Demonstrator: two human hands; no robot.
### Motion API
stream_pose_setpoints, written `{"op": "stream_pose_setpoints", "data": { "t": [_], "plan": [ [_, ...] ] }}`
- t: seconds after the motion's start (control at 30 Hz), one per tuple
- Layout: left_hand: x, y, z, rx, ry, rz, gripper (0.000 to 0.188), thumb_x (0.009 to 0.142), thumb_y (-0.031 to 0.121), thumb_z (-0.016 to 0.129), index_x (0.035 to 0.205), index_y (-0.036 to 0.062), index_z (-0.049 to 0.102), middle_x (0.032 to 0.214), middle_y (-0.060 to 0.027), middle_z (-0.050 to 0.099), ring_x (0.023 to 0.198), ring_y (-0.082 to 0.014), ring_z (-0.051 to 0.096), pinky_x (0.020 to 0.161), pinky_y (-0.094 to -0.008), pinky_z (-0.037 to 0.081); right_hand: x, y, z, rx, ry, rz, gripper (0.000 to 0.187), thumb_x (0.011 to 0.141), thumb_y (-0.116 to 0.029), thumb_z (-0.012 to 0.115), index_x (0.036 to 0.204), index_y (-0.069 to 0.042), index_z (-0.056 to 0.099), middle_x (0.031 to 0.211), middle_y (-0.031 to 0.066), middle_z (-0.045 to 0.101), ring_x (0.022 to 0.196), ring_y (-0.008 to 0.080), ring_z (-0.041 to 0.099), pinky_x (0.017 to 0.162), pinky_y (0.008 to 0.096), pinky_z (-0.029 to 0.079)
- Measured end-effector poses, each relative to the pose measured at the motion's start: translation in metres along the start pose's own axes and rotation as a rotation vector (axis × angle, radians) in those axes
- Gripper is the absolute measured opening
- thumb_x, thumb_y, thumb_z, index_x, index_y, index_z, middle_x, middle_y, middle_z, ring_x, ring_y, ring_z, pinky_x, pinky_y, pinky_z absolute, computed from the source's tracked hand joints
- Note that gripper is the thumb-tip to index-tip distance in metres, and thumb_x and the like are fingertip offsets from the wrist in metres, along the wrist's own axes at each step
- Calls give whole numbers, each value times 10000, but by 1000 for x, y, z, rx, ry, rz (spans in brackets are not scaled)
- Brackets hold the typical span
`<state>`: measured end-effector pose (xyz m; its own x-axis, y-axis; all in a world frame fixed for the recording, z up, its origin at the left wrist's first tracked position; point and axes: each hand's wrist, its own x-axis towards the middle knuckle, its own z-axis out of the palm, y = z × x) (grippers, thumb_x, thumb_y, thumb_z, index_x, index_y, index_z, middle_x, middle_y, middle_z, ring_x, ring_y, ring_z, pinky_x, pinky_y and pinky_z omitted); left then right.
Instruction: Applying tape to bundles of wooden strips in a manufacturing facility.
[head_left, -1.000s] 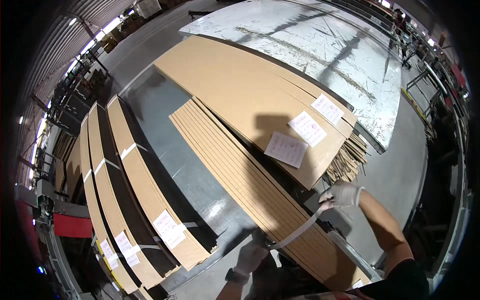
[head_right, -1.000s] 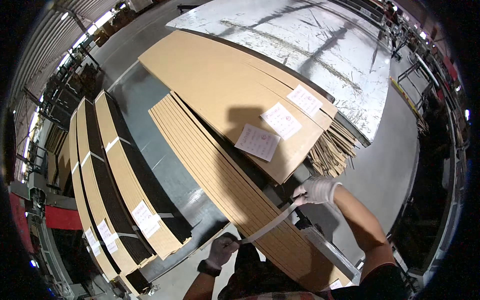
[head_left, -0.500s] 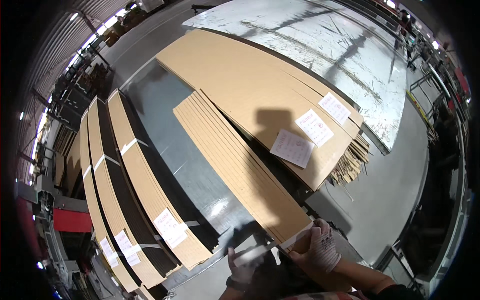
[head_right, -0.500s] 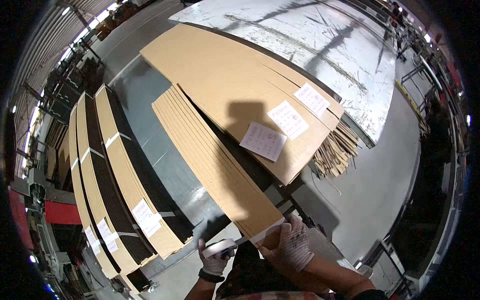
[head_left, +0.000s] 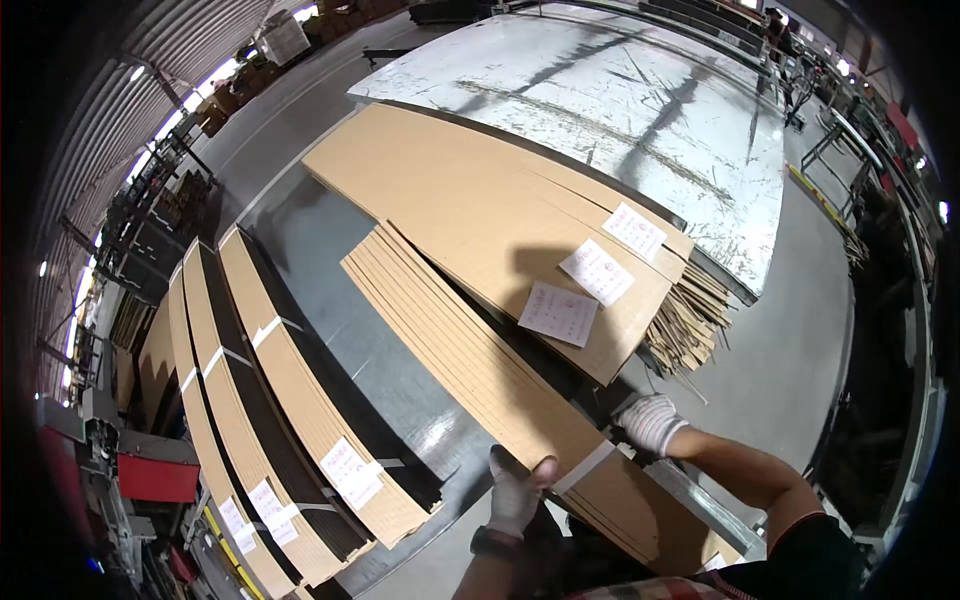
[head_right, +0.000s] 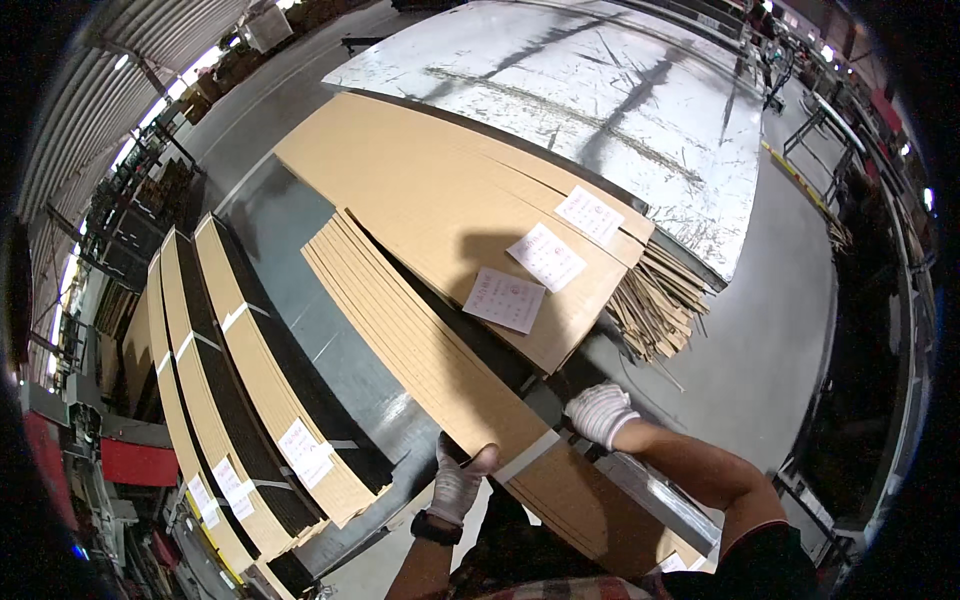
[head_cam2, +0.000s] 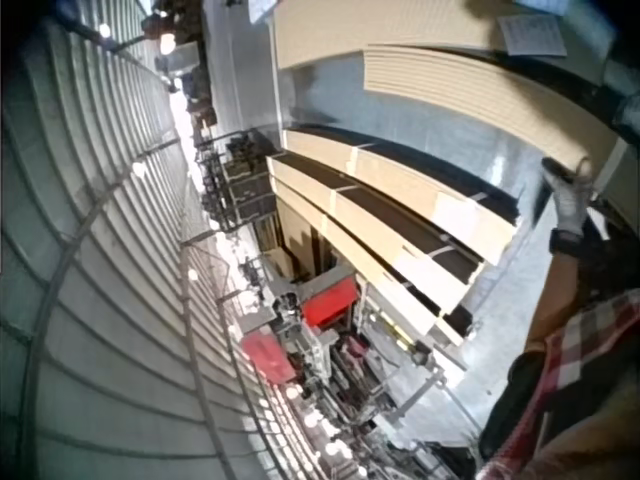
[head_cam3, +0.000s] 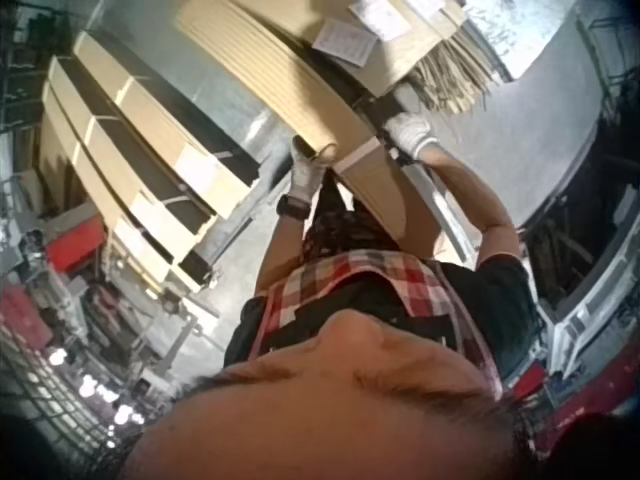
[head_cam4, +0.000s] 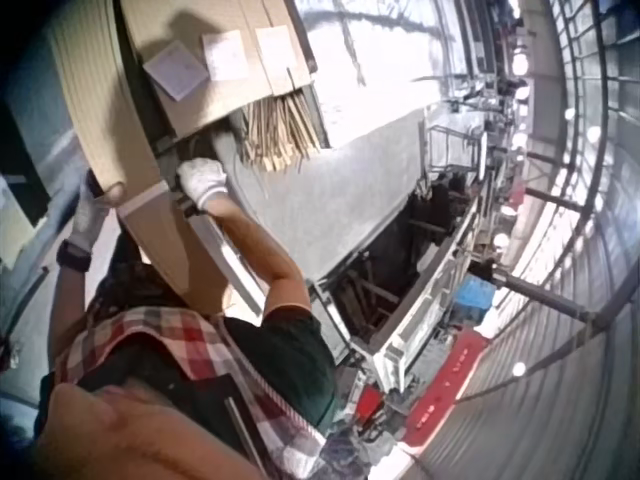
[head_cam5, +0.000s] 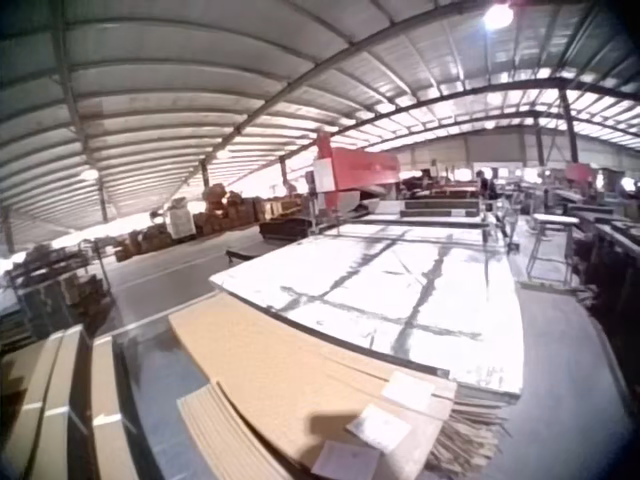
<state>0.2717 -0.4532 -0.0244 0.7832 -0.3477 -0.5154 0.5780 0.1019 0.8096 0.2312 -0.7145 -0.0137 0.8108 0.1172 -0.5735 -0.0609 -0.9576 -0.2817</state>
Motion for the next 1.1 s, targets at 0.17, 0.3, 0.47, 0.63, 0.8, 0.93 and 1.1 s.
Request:
{"op": "stream_pose_setpoints", "data": {
  "t": [0.17, 0.3, 0.47, 0.63, 0.8, 0.93, 1.1],
  "plan": [
    [9, -58, -14, 4, -148, 100, 694, 886, 290, 619, 1381, 64, 188, 1228, -66, 461, 1065, -197, 499, 917, -338, 455, -37, -30, -16, 885, 96, -10, 528, 890, -555, 479, 978, -70, 669, 891, 186, 664, 828, 335, 646, 757, 403, 500],
    [-94, -32, 24, 771, -380, 132, 994, 827, 475, 632, 1430, 13, -9, 1460, -175, 133, 1372, -213, 150, 1125, -349, 206, -44, -39, -64, 193, -468, -137, 559, 885, -543, 503, 1020, -17, 634, 869, 234, 639, 817, 394, 607, 732, 414, 479],
    [-11, -58, 2, -245, -196, -285, 1034, 783, 525, 665, 1438, 44, 27, 1422, -169, 219, 1318, -227, 286, 1034, -347, 358, 3, -36, -16, 429, -97, -48, 793, 794, -639, 553, 1222, 27, 503, 1079, 290, 584, 1055, 381, 570, 891, 428, 464],
    [-60, -90, 29, 51, -143, -48, 972, 742, 470, 740, 1395, 41, 162, 1380, -164, 258, 1284, -224, 288, 1024, -417, 336, -14, -14, -2, -159, -628, -206, 843, 780, -584, 612, 1312, 35, 399, 1349, 283, 377, 1136, 405, 511, 904, 426, 464],
    [-91, 54, 28, 817, 163, 298, 865, 695, 339, 801, 1315, 1, 301, 1169, -147, 456, 1129, -234, 474, 890, -415, 420, -70, -42, -73, 522, -79, -452, 486, 834, -279, 629, 1259, -75, 511, 1309, 226, 440, 1135, 385, 500, 883, 413, 466],
    [-112, 60, 13, 661, -608, -144, 504, 743, 282, 773, 1087, 7, 528, 870, -53, 567, 765, -189, 584, 704, -333, 480, -96, -84, -96, 587, -489, -617, 410, 910, -149, 518, 1316, -130, 471, 1335, 197, 438, 1215, 293, 468, 1000, 363, 380],
    [-75, 33, -55, 710, -401, -246, 404, 844, 436, 635, 681, 68, 601, 566, 6, 541, 560, -86, 512, 545, -254, 406, -25, 2, -92, 170, -293, -460, 319, 894, -232, 574, 1190, -113, 581, 1092, 135, 641, 904, 277, 638, 852, 361, 491]
  ]
}}
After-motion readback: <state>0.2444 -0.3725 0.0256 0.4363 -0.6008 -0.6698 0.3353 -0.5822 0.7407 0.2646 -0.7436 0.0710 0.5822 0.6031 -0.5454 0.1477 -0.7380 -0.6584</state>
